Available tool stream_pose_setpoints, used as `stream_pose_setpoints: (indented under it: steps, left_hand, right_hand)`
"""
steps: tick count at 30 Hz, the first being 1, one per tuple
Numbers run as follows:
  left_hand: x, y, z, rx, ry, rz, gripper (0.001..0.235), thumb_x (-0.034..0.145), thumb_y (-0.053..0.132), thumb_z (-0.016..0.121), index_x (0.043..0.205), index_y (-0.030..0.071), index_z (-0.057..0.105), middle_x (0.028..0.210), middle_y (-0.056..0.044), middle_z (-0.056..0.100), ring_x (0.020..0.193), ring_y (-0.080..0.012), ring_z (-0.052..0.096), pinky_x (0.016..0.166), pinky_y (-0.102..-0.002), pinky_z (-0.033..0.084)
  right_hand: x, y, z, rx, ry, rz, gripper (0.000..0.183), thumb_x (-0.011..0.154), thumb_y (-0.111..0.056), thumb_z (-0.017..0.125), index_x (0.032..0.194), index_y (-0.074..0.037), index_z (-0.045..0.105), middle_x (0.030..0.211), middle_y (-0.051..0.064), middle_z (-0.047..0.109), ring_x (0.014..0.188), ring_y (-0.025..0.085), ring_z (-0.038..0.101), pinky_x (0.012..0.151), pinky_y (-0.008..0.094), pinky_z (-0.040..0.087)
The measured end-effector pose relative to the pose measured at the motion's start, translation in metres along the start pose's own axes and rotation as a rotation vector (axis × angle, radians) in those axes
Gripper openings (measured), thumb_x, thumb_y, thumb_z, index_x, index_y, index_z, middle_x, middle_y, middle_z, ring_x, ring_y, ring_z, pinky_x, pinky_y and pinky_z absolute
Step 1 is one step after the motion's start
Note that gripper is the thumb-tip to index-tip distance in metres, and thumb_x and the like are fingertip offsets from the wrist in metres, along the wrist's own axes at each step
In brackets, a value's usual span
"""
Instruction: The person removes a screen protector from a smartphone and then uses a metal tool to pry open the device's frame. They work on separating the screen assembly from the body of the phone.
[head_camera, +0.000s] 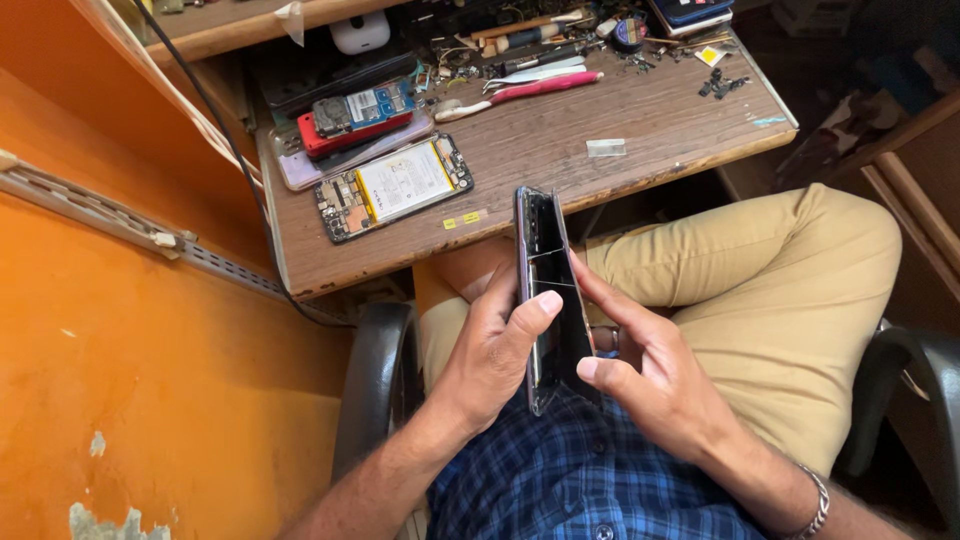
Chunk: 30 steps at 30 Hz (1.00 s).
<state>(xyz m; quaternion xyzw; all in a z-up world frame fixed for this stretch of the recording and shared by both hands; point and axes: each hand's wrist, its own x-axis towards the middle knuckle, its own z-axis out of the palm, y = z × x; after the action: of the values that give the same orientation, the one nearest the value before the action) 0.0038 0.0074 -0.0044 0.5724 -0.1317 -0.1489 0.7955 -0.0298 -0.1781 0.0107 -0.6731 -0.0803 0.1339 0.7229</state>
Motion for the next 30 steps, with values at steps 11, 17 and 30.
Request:
stream_pose_setpoints:
  steps: [11, 17, 30]
  left_hand:
    - [-0.001, 0.003, -0.007, -0.358, -0.032, -0.109, 0.045, 0.104, 0.029, 0.053, 0.134, -0.004, 0.056, 0.121, -0.014, 0.066, 0.108, -0.0195, 0.066, 0.094, -0.036, 0.055]
    - [0.001, 0.003, -0.01, -0.585, -0.02, -0.197, 0.045, 0.104, 0.03, 0.047, 0.135, -0.002, 0.054, 0.117, -0.016, 0.069, 0.103, -0.023, 0.071, 0.091, -0.039, 0.058]
    - [0.002, 0.008, -0.013, -0.672, 0.004, -0.128, 0.06, 0.101, 0.03, 0.041, 0.149, -0.006, 0.046, 0.136, -0.022, 0.062, 0.117, -0.028, 0.065, 0.103, -0.043, 0.053]
  right_hand:
    - [-0.004, 0.005, -0.011, 0.071, 0.059, -0.101, 0.074, 0.083, -0.017, 0.05, 0.151, 0.01, 0.043, 0.143, 0.019, 0.06, 0.13, 0.023, 0.057, 0.111, 0.034, 0.043]
    - [-0.003, 0.008, -0.016, 0.402, 0.126, 0.055, 0.056, 0.09, -0.015, 0.041, 0.138, 0.01, 0.052, 0.116, 0.025, 0.068, 0.096, 0.032, 0.072, 0.078, 0.05, 0.063]
    - [0.001, 0.007, -0.024, 0.399, 0.197, 0.122, 0.033, 0.091, -0.002, 0.06, 0.123, 0.008, 0.06, 0.105, 0.02, 0.072, 0.084, 0.026, 0.073, 0.064, 0.041, 0.066]
